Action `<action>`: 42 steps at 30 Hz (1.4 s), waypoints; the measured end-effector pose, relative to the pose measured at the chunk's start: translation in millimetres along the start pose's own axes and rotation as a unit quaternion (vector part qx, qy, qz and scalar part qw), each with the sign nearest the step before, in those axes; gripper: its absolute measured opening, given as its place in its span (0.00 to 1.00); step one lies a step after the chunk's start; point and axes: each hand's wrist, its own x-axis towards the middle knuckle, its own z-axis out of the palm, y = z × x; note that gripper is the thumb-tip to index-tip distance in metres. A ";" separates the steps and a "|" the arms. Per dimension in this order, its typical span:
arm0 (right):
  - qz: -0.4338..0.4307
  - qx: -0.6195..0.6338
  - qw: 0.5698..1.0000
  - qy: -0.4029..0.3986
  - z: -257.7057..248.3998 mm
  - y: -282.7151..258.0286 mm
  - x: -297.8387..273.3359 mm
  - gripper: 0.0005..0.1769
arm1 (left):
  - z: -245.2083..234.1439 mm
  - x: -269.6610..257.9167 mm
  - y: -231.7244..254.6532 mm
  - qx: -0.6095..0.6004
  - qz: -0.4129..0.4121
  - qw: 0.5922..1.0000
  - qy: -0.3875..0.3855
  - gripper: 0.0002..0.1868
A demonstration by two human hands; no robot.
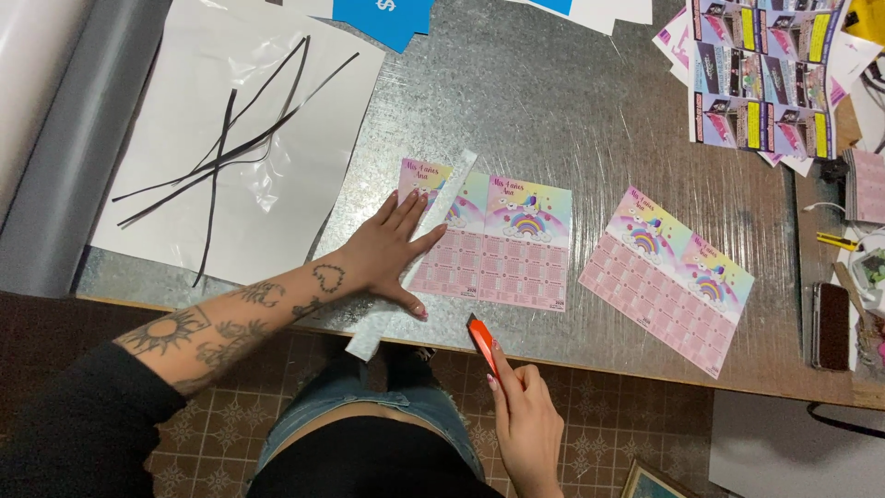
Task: The person uses an orange utility knife to cut sheets of printed paper featuring a unicorn and rainbow design. They align the paper on a metal work surface and slice through it to separate the sheets into smaller sections.
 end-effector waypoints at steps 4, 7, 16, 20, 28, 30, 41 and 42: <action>-0.019 -0.018 1.000 0.006 5.9 -5.0 8.2 0.30 | 55.6 -28.9 -17.0 0.073 -0.023 0.971 0.228 0.68; -0.032 -0.021 0.999 0.016 12.5 -4.5 13.5 0.30 | 47.2 -58.4 -28.2 0.017 -0.093 0.972 0.216 0.45; -0.052 -0.033 0.996 0.062 24.1 -7.3 27.0 0.32 | 14.9 -81.1 4.0 -0.099 -0.211 0.931 0.280 0.46; -0.073 0.000 0.987 0.145 18.2 -10.4 25.2 0.30 | -16.0 -98.0 47.6 -0.445 -0.195 0.816 0.313 0.44; -0.140 0.034 0.966 0.215 -10.7 -24.3 32.9 0.30 | -31.4 -66.2 16.8 -0.964 -0.214 0.129 0.091 0.43; -0.162 0.041 0.963 0.210 -20.4 -20.1 28.7 0.25 | -30.5 -43.7 7.0 -0.947 -0.214 0.228 0.074 0.29; -0.005 -0.035 0.989 0.144 -3.5 70.9 3.4 0.25 | -68.4 -8.8 37.6 -0.936 -0.173 0.274 0.138 0.32; -0.020 -0.030 0.986 0.162 -1.2 72.9 6.4 0.25 | -67.4 -7.1 41.8 -0.936 -0.187 0.270 0.129 0.32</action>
